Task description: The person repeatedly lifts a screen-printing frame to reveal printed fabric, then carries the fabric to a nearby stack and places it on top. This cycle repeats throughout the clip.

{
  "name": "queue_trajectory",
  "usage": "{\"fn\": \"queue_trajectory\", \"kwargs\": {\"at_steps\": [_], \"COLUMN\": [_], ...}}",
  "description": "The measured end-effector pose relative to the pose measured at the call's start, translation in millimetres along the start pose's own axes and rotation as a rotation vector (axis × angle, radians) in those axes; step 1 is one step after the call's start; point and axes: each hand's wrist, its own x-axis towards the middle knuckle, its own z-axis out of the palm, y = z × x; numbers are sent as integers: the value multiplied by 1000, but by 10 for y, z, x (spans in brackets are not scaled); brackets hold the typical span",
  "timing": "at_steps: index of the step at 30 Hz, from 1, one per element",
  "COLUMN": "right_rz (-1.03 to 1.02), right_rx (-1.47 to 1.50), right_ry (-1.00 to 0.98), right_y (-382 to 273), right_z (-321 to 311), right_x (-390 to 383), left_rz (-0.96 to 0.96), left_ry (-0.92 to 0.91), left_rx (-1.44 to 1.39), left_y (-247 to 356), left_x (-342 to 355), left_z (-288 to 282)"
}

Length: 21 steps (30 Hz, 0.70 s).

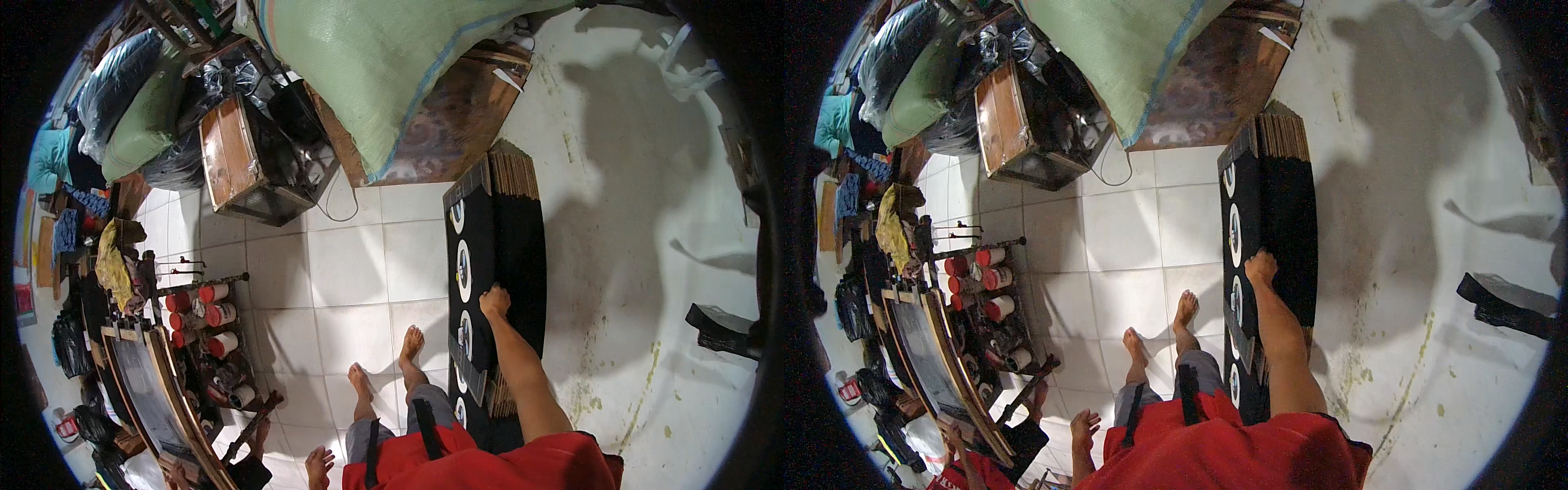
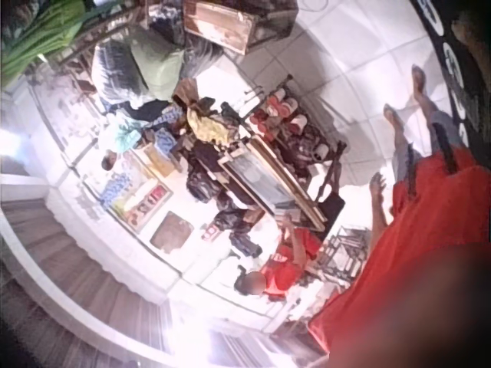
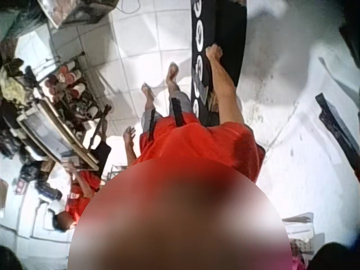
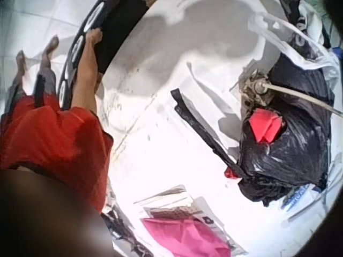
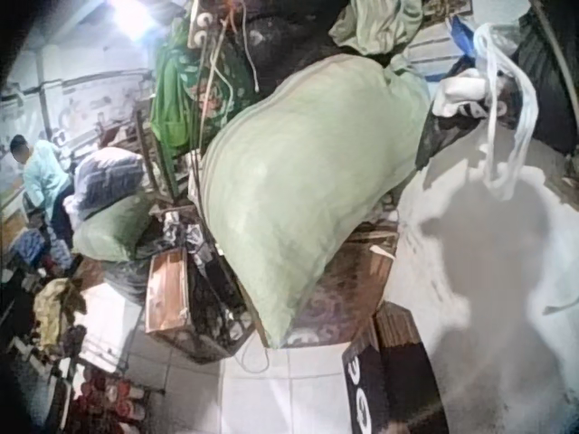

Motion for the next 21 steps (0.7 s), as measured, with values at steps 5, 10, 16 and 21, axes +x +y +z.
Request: {"fn": "queue_trajectory", "kwargs": {"at_steps": [5, 10, 16, 21], "right_rz": [18, 32, 28, -27], "right_rx": [-42, -19, -8, -35], "right_ry": [2, -28, -29, -48], "right_y": [50, 75, 75, 76], "right_z": [75, 37, -35, -122], "right_x": [76, 130, 113, 66], "left_rz": [102, 95, 36, 56], "left_ry": [-32, -26, -51, -37], "left_rx": [32, 54, 59, 65], "left_y": [399, 452, 271, 210], "left_x": [41, 56, 115, 139], "left_z": [211, 255, 227, 250]}}
